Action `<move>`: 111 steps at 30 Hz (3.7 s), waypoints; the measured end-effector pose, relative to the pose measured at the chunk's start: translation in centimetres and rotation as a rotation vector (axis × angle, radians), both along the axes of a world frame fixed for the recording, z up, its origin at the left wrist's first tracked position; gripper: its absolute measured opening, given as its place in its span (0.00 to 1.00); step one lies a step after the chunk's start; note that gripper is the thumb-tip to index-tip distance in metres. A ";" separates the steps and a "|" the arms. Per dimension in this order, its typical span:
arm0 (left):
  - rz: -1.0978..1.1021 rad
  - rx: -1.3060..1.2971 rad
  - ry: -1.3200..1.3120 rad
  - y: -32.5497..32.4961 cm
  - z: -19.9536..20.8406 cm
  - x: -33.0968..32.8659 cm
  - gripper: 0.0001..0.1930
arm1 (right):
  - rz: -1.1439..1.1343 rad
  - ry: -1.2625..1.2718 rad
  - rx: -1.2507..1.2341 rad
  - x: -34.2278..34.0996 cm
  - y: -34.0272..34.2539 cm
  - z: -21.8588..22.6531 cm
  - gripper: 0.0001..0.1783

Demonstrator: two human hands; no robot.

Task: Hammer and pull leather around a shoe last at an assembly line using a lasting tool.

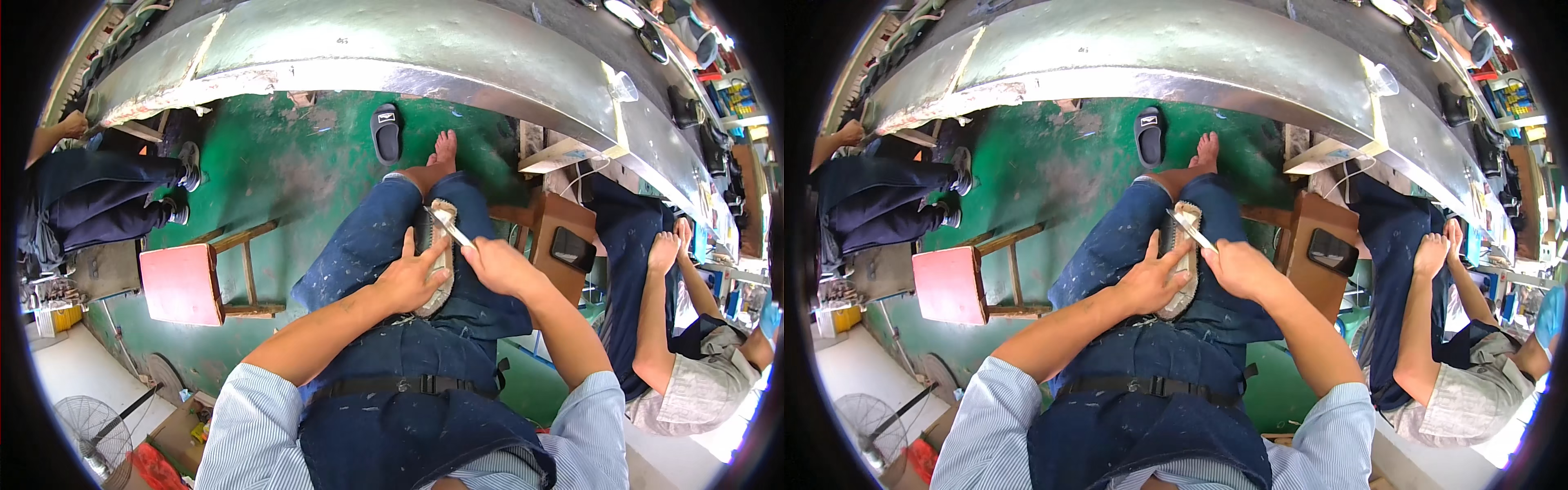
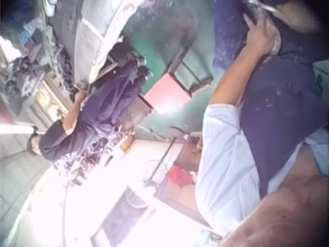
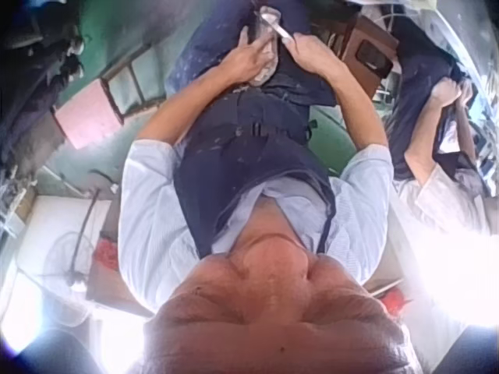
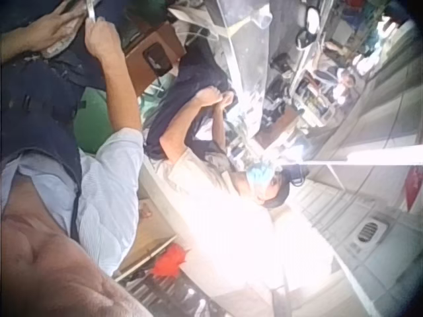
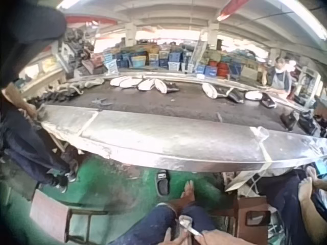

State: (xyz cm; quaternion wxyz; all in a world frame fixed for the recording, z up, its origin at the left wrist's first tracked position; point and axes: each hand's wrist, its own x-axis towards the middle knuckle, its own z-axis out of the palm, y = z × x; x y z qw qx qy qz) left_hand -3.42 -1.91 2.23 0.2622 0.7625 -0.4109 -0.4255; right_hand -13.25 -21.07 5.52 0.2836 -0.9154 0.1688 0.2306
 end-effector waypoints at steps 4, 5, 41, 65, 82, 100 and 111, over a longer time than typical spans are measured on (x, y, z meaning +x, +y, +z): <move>-0.006 -0.120 0.050 2.3 -2.7 -0.9 0.34 | -0.043 0.106 0.029 0.5 -0.3 2.2 0.28; 0.243 -0.166 0.178 2.7 -2.5 -1.7 0.34 | -0.041 0.125 0.045 0.2 -0.2 2.5 0.28; 0.559 -0.155 0.834 1.4 -4.9 0.4 0.45 | -0.148 0.073 0.127 -2.5 2.3 1.7 0.25; 0.061 -0.473 0.402 0.4 -6.1 3.5 0.65 | -0.195 -0.356 0.260 -2.5 5.9 -1.6 0.53; 0.052 -0.400 0.288 0.6 -6.3 3.6 0.67 | -0.210 -0.421 0.237 -2.9 6.6 -2.6 0.49; 0.736 -0.423 1.728 -1.8 0.3 2.9 0.35 | -0.420 -0.778 0.576 -4.1 6.9 1.2 0.55; 0.782 -0.571 1.486 -1.4 -2.1 4.3 0.32 | -0.094 -0.613 0.248 -4.0 6.8 -1.5 0.54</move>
